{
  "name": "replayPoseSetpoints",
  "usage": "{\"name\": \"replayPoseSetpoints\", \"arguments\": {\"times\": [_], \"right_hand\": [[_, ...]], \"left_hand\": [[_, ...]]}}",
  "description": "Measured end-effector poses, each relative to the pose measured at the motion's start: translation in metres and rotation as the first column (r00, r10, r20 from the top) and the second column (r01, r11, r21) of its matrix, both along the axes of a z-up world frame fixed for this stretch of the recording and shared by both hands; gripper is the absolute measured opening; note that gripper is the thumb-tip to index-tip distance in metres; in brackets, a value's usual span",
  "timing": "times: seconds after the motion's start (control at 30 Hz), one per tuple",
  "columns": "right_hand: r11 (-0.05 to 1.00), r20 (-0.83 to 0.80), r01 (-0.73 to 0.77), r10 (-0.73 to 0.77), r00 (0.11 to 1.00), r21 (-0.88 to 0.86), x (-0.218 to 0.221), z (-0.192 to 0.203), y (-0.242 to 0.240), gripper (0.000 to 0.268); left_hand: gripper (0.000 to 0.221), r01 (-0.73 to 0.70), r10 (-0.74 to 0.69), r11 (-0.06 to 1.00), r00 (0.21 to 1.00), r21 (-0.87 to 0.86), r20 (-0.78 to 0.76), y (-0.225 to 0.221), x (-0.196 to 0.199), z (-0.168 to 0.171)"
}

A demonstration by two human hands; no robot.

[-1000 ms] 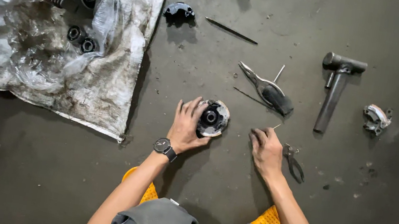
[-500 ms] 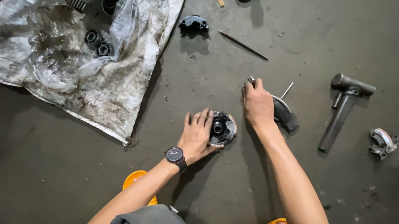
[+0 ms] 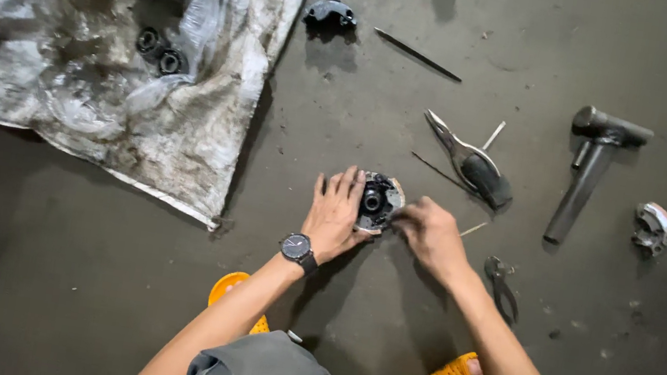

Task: Cleaning and assembling internal components of a motorcycle engine.

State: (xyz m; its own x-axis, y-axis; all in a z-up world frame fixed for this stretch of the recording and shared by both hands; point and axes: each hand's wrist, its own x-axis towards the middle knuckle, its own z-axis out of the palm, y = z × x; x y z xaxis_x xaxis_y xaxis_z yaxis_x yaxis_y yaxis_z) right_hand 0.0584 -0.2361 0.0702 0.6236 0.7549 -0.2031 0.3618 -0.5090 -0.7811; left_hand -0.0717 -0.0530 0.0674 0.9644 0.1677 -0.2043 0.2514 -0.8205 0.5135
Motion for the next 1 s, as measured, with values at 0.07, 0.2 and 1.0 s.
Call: {"name": "replayPoseSetpoints", "arguments": {"times": [0.07, 0.2, 1.0], "right_hand": [[0.999, 0.058, -0.051, 0.051, 0.997, -0.004, -0.010, 0.001, -0.009, 0.018], [0.998, 0.108, -0.049, 0.047, 0.993, 0.025, -0.015, -0.002, 0.002, 0.022], [0.958, 0.085, 0.284, -0.281, 0.956, -0.034, -0.029, -0.013, -0.056, 0.048]], "left_hand": [[0.110, 0.005, -0.005, 1.000, 0.999, -0.008, 0.036, -0.003, 0.002, -0.003], [0.112, -0.005, 0.005, 1.000, 1.000, 0.029, -0.011, 0.000, 0.002, -0.002], [0.121, 0.046, -0.044, 0.999, 0.998, 0.023, -0.054, -0.002, 0.002, 0.001]]}}
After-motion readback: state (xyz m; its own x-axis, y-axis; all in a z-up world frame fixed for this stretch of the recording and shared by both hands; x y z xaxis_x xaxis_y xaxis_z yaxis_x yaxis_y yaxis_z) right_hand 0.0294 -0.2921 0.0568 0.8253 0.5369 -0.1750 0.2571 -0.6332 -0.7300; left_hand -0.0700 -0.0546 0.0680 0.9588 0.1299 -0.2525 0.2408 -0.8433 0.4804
